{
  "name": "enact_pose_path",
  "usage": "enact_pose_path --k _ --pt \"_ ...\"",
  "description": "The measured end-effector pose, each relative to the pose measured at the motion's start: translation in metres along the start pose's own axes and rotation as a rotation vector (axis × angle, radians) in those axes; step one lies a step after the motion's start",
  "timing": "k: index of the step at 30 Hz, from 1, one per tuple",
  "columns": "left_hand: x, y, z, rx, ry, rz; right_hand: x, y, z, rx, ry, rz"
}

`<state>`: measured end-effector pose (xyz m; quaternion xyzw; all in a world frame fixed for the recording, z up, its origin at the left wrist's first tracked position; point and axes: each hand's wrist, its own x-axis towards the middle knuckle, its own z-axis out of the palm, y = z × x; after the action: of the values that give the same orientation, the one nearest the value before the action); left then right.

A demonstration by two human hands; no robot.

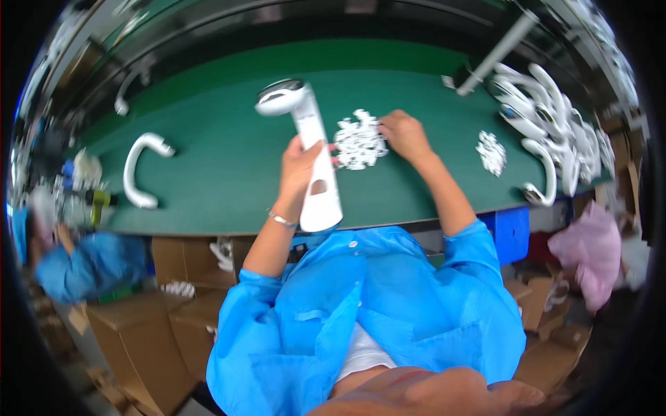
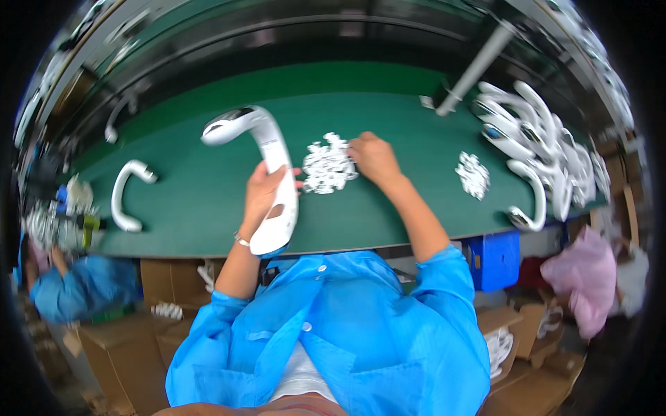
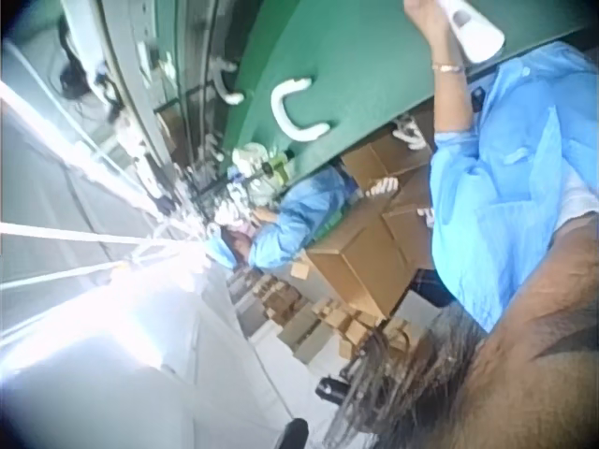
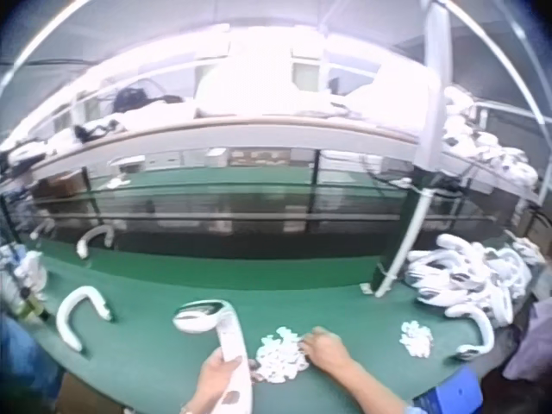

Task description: Assembling small plastic components into white and silver neck massagers on a factory assembly line.

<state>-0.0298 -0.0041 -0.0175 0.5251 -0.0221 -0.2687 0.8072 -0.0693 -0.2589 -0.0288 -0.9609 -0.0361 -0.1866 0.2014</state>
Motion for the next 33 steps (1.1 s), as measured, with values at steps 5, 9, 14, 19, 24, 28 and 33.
enact_pose_path --k 5,9,14,19,24,28,33 --pt "-0.008 0.013 0.033 0.149 -0.013 -0.078 -0.04 0.037 -0.068 -0.02 0.284 0.199" --pt "-0.002 0.004 0.087 0.065 -0.159 -0.113 -0.113 0.141 -0.13 -0.197 0.373 0.612" --pt "0.017 -0.022 0.152 0.219 -0.395 -0.193 -0.11 0.172 -0.148 -0.335 0.14 0.496" --pt "0.032 -0.05 0.187 0.061 -0.436 -0.305 -0.105 0.192 -0.133 -0.4 -0.05 0.45" --pt "0.045 -0.067 0.196 0.08 -0.454 -0.325 -0.111 0.187 -0.133 -0.341 0.03 0.468" --pt "0.047 -0.08 0.207 0.113 -0.45 -0.334 -0.119 0.194 -0.132 -0.169 0.173 0.428" --pt "0.053 -0.09 0.218 0.178 -0.406 -0.305 -0.113 0.183 -0.144 0.064 0.278 0.59"
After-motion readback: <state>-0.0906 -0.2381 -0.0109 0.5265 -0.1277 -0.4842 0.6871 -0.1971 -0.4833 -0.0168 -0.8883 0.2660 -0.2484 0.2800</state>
